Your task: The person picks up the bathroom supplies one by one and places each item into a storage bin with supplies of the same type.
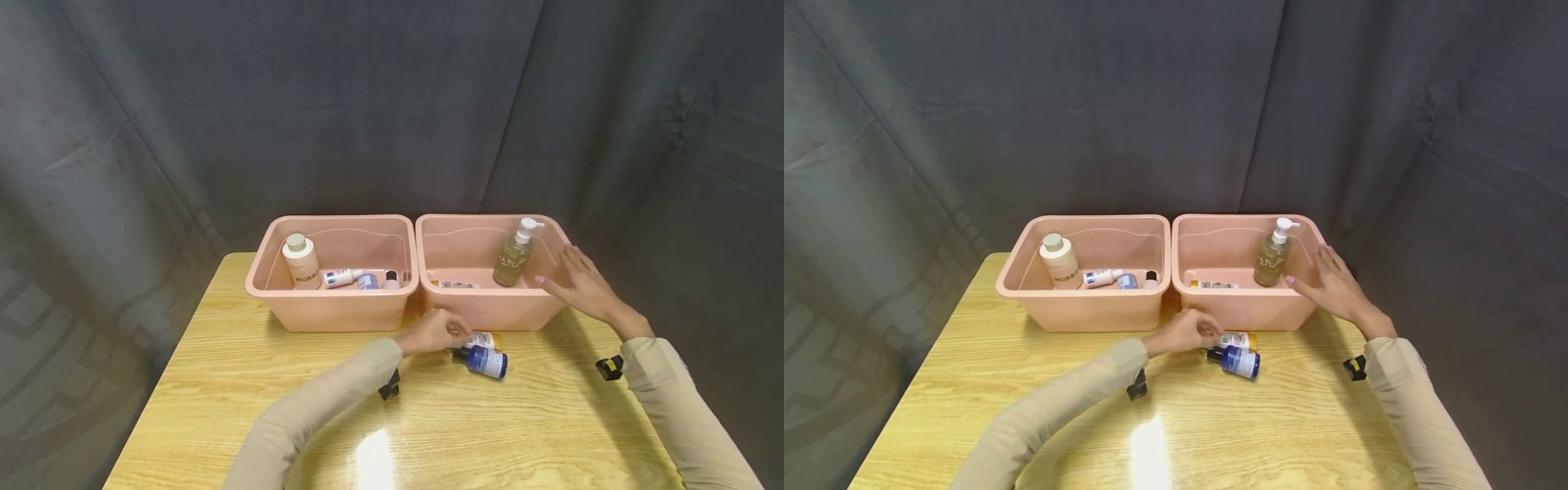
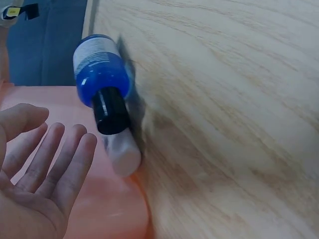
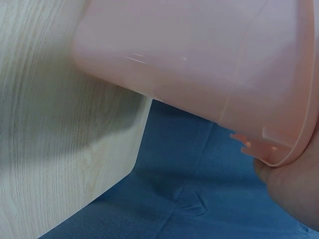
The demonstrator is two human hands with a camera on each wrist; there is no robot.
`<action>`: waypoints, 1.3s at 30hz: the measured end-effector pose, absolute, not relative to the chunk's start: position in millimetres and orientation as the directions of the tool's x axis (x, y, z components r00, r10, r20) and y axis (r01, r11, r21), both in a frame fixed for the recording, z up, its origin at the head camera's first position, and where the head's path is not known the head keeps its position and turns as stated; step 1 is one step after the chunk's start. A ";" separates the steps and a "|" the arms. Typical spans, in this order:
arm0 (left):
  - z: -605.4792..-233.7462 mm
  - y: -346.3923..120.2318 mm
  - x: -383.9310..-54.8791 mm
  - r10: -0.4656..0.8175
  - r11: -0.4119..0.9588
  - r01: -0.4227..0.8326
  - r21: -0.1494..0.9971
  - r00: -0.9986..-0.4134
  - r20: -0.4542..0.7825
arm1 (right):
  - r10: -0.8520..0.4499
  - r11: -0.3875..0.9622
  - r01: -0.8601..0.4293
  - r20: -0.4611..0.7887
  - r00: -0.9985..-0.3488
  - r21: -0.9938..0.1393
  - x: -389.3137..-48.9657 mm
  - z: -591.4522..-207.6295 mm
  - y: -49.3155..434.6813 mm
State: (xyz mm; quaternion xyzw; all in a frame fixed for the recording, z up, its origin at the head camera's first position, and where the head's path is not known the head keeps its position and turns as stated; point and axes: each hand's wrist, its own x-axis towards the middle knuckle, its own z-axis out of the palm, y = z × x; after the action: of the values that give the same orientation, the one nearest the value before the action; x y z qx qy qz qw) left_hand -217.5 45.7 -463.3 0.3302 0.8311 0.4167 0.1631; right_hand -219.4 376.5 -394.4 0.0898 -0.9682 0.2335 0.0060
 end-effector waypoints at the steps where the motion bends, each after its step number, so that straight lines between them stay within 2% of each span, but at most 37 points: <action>1: -464.6 45.6 -217.2 0.684 0.437 0.404 0.804 -0.729 -0.005 | -0.171 0.875 -0.177 0.054 -0.984 -0.451 -219.4 -394.3 376.4; 11: -476.0 46.7 -218.5 0.660 0.510 0.409 0.757 -0.751 -0.038 | -0.177 0.876 -0.192 0.074 -0.981 -0.442 -219.1 -394.4 376.0; 39: -492.7 47.6 -217.4 0.689 0.561 0.417 0.715 -0.714 -0.125 | -0.168 0.879 -0.173 0.052 -0.984 -0.445 -220.2 -394.7 376.6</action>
State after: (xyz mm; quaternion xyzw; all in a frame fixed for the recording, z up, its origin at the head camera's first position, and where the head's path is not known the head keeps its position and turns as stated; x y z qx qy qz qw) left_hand -217.4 47.6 -492.7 0.3213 0.8607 0.3407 0.1995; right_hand -220.2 376.6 -394.7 0.0880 -0.9692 0.2301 0.0059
